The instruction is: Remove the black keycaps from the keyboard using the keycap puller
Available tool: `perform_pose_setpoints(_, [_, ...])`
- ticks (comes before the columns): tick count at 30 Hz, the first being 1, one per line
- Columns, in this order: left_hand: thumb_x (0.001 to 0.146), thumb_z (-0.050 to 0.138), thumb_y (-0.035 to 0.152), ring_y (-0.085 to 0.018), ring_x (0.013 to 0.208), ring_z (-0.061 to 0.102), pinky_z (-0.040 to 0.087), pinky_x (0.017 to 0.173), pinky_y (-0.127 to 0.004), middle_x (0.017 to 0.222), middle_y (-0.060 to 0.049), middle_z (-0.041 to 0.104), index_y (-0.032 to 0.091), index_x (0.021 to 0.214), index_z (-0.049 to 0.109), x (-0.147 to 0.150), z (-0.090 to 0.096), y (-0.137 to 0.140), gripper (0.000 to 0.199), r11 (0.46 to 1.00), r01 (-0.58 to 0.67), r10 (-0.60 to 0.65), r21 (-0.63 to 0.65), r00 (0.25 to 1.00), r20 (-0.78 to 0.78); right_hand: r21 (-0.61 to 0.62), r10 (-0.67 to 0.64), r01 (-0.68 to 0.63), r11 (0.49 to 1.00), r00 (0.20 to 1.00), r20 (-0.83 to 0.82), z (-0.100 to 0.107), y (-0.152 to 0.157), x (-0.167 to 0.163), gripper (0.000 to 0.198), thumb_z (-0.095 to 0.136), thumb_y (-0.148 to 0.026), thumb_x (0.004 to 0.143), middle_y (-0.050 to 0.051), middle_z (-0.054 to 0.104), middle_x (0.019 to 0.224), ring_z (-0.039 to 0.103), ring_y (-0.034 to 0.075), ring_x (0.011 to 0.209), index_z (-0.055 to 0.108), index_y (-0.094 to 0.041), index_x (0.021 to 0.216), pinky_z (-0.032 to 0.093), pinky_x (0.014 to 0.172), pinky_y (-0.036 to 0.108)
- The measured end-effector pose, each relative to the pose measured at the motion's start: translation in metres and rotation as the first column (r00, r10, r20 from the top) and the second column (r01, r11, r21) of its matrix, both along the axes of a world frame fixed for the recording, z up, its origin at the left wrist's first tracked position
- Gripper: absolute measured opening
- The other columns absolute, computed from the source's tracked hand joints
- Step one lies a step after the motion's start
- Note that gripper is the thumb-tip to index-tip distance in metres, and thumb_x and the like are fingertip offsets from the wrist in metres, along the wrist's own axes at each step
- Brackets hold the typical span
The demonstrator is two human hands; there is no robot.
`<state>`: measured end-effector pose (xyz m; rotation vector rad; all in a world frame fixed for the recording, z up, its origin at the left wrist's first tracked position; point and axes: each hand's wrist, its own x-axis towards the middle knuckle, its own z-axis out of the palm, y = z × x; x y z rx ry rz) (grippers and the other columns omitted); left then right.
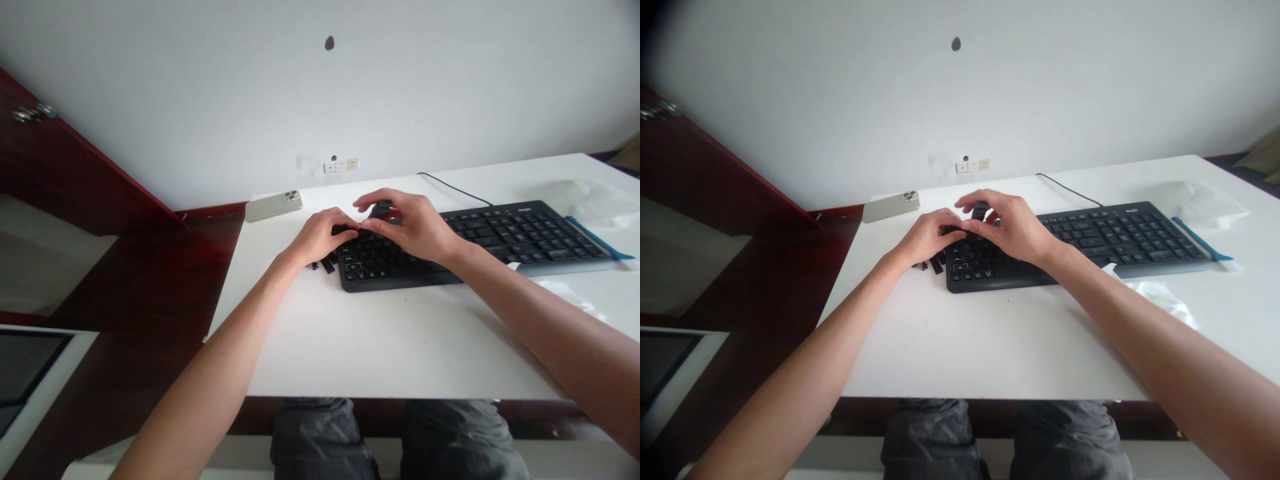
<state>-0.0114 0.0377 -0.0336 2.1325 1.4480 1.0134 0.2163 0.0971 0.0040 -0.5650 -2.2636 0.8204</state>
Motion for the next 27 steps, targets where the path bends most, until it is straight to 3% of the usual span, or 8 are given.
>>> perform_pose_setpoints(4, [0.095,0.066,0.012,-0.018,0.102,0.073,0.056,0.094,-0.033,0.108,-0.003,0.078,0.023,0.100,0.080,0.001,0.003,-0.001,0.019,1.000,-0.004,0.004,0.004,1.000,-0.022,-0.077,-0.020,0.021,0.997,1.000,0.005,-0.002,0.008,0.000,0.028,0.070,-0.051,0.098,0.007,0.079,0.104,0.073,0.026,0.093,0.073,-0.026,0.109,0.060,0.084,0.044])
perform_pose_setpoints(11, [0.085,0.052,0.000,-0.017,0.094,0.070,0.054,0.086,-0.031,0.103,-0.004,0.077,0.021,0.093,0.080,-0.001,0.007,-0.001,0.036,0.999,-0.033,0.035,0.015,0.996,-0.086,-0.295,0.023,-0.035,0.955,0.999,-0.043,-0.007,0.032,0.006,0.034,0.073,-0.061,0.093,0.008,0.080,0.101,0.071,0.024,0.086,0.066,-0.028,0.099,0.057,0.070,0.041])
perform_pose_setpoints(19, [0.083,0.051,0.000,-0.018,0.097,0.070,0.053,0.089,-0.032,0.105,-0.003,0.078,0.023,0.098,0.080,-0.001,0.004,0.001,0.039,0.999,-0.038,0.040,0.020,0.995,-0.093,-0.086,-0.067,0.077,0.993,0.991,0.114,0.007,0.003,-0.005,0.027,0.071,-0.053,0.095,0.006,0.076,0.094,0.066,0.024,0.082,0.070,-0.027,0.104,0.052,0.073,0.041])
perform_pose_setpoints(27, [0.089,0.054,0.007,-0.020,0.088,0.067,0.050,0.079,-0.032,0.095,-0.004,0.074,0.021,0.092,0.075,0.001,0.006,-0.001,0.026,0.997,-0.078,0.079,0.017,0.982,-0.170,0.095,-0.073,0.044,0.995,0.942,0.328,0.023,-0.003,-0.015,0.031,0.065,-0.055,0.099,0.005,0.076,0.088,0.066,0.024,0.074,0.071,-0.028,0.112,0.046,0.070,0.039])
